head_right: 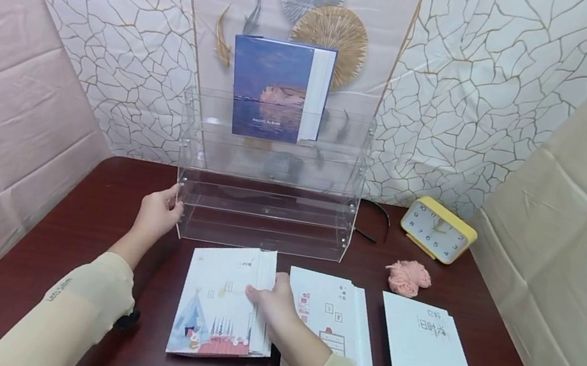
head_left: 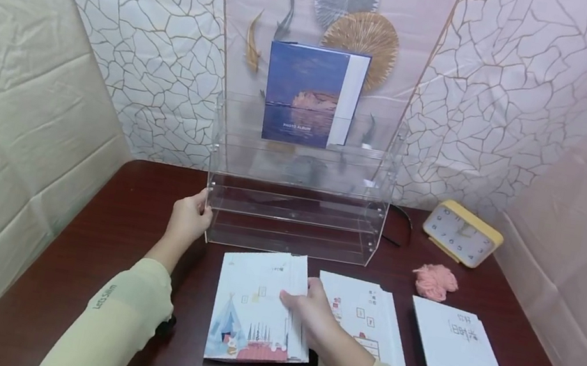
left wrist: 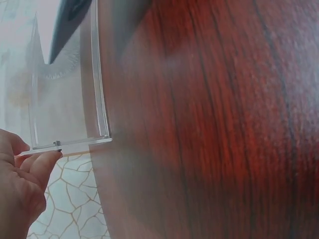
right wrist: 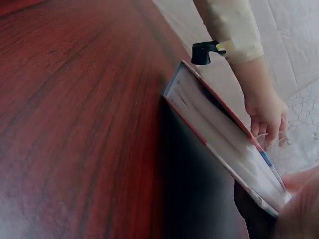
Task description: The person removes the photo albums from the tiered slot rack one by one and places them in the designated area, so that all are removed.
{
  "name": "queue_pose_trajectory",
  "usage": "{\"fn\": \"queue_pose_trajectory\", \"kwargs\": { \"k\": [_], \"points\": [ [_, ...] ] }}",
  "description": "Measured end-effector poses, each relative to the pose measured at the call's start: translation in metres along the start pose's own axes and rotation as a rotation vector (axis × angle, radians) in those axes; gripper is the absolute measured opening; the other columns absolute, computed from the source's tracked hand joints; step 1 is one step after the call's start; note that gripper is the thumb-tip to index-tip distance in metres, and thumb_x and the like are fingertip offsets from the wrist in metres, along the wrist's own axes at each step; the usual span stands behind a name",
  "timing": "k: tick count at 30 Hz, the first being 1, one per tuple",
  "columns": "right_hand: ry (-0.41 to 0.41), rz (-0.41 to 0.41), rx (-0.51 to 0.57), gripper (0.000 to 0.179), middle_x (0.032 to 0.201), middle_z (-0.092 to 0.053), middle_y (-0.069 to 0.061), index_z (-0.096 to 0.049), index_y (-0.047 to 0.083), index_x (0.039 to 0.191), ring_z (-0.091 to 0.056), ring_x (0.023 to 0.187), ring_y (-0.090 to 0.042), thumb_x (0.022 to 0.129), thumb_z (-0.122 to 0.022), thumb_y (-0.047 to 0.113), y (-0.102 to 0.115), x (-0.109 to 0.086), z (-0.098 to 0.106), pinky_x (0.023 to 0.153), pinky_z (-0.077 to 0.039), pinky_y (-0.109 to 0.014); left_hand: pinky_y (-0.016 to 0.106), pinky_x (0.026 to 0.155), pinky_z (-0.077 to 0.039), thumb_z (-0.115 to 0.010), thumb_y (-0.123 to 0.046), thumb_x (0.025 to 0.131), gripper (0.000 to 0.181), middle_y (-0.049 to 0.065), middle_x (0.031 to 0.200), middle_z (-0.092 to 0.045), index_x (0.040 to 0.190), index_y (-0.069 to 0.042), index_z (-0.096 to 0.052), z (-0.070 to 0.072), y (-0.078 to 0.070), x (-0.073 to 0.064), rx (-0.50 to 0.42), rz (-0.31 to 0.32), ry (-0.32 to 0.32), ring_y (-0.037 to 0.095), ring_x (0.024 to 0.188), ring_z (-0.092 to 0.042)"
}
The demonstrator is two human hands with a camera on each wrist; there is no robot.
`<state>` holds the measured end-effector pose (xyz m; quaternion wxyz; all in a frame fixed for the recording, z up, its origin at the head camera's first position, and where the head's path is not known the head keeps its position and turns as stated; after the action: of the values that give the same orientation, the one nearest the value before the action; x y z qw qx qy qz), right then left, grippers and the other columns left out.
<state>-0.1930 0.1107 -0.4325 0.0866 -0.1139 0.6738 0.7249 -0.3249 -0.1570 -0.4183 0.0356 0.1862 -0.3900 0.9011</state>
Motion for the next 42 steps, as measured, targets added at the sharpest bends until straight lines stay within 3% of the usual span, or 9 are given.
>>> {"fn": "queue_pose_trajectory", "kwargs": {
  "k": [6,11,15,18,25,32,37,42],
  "points": [
    [-0.035,-0.023,-0.04,0.047,0.104,-0.049,-0.019,-0.033,-0.007,0.123,-0.057,0.082,-0.024,0.087,-0.06,0.006,-0.006,-0.003,0.001,0.068,-0.05,-0.034,0.028,0.045,-0.031,-0.058,0.0,0.083,0.046,0.0,0.049,-0.041,0.128,0.004,-0.054,-0.001,-0.001,-0.001,0.005,0.009,0.014,0.011,0.044,-0.032],
    [-0.086,-0.004,-0.083,0.047,0.106,-0.048,-0.021,-0.034,-0.01,0.121,-0.055,0.088,-0.027,0.085,-0.061,0.003,-0.008,-0.004,0.0,0.076,-0.048,-0.037,0.028,0.044,-0.03,-0.058,0.0,0.083,0.045,0.0,0.049,-0.039,0.128,0.004,-0.055,-0.001,-0.002,-0.002,0.008,0.005,0.002,0.011,0.044,-0.031],
    [-0.13,0.025,-0.164,0.058,0.119,-0.045,-0.027,-0.032,-0.012,0.129,-0.049,0.107,-0.037,0.083,-0.064,0.001,-0.007,-0.005,-0.001,0.093,-0.039,-0.047,0.028,0.044,-0.029,-0.058,0.0,0.083,0.044,-0.001,0.049,-0.038,0.127,0.005,-0.055,0.001,-0.001,-0.001,0.014,-0.016,-0.016,0.011,0.043,-0.031],
    [-0.148,0.06,-0.277,0.071,0.133,-0.037,-0.03,-0.027,-0.011,0.137,-0.036,0.124,-0.042,0.08,-0.066,0.001,-0.006,-0.009,-0.001,0.102,-0.027,-0.051,0.029,0.045,-0.029,-0.058,0.001,0.082,0.044,-0.001,0.048,-0.037,0.126,0.006,-0.056,0.001,-0.002,-0.001,0.014,-0.031,-0.02,0.011,0.043,-0.03],
    [-0.037,0.206,-0.574,0.078,0.145,-0.013,-0.035,-0.019,-0.016,0.141,-0.013,0.134,-0.047,0.081,-0.065,0.005,-0.009,-0.022,-0.003,0.105,-0.016,-0.053,0.027,0.044,-0.028,-0.057,0.001,0.083,0.044,-0.001,0.049,-0.037,0.126,0.006,-0.055,0.001,-0.001,0.0,0.02,-0.023,-0.022,0.01,0.043,-0.03],
    [0.076,0.25,-0.734,0.071,0.14,-0.018,-0.041,-0.025,-0.023,0.134,-0.016,0.131,-0.051,0.082,-0.065,0.004,-0.018,-0.023,-0.005,0.104,-0.018,-0.056,0.029,0.045,-0.03,-0.057,0.0,0.083,0.043,-0.001,0.05,-0.038,0.126,0.004,-0.057,0.0,0.0,0.0,0.028,-0.019,-0.021,0.012,0.045,-0.032],
    [0.102,0.256,-0.77,0.068,0.14,-0.017,-0.041,-0.026,-0.022,0.134,-0.016,0.13,-0.053,0.084,-0.063,0.004,-0.017,-0.022,-0.006,0.103,-0.018,-0.058,0.029,0.045,-0.031,-0.057,0.0,0.083,0.045,0.0,0.05,-0.038,0.128,0.003,-0.055,0.0,0.001,0.002,0.015,0.0,-0.01,0.012,0.045,-0.033],
    [0.116,0.255,-0.732,0.07,0.142,-0.012,-0.039,-0.021,-0.019,0.138,-0.011,0.131,-0.053,0.086,-0.06,0.006,-0.008,-0.019,-0.006,0.103,-0.015,-0.06,0.029,0.045,-0.031,-0.057,0.0,0.084,0.045,0.001,0.051,-0.041,0.129,0.003,-0.054,0.0,0.001,0.003,0.008,0.022,-0.004,0.012,0.046,-0.034]
  ]
}}
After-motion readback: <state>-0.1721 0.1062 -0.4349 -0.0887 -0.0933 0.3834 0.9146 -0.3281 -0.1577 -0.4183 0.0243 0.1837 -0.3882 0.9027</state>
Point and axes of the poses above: each hand's wrist, its own x-axis towards the middle knuckle, its own z-axis out of the back of the hand, y = z × x, the point moved 2 cm from there along x, towards the middle knuckle
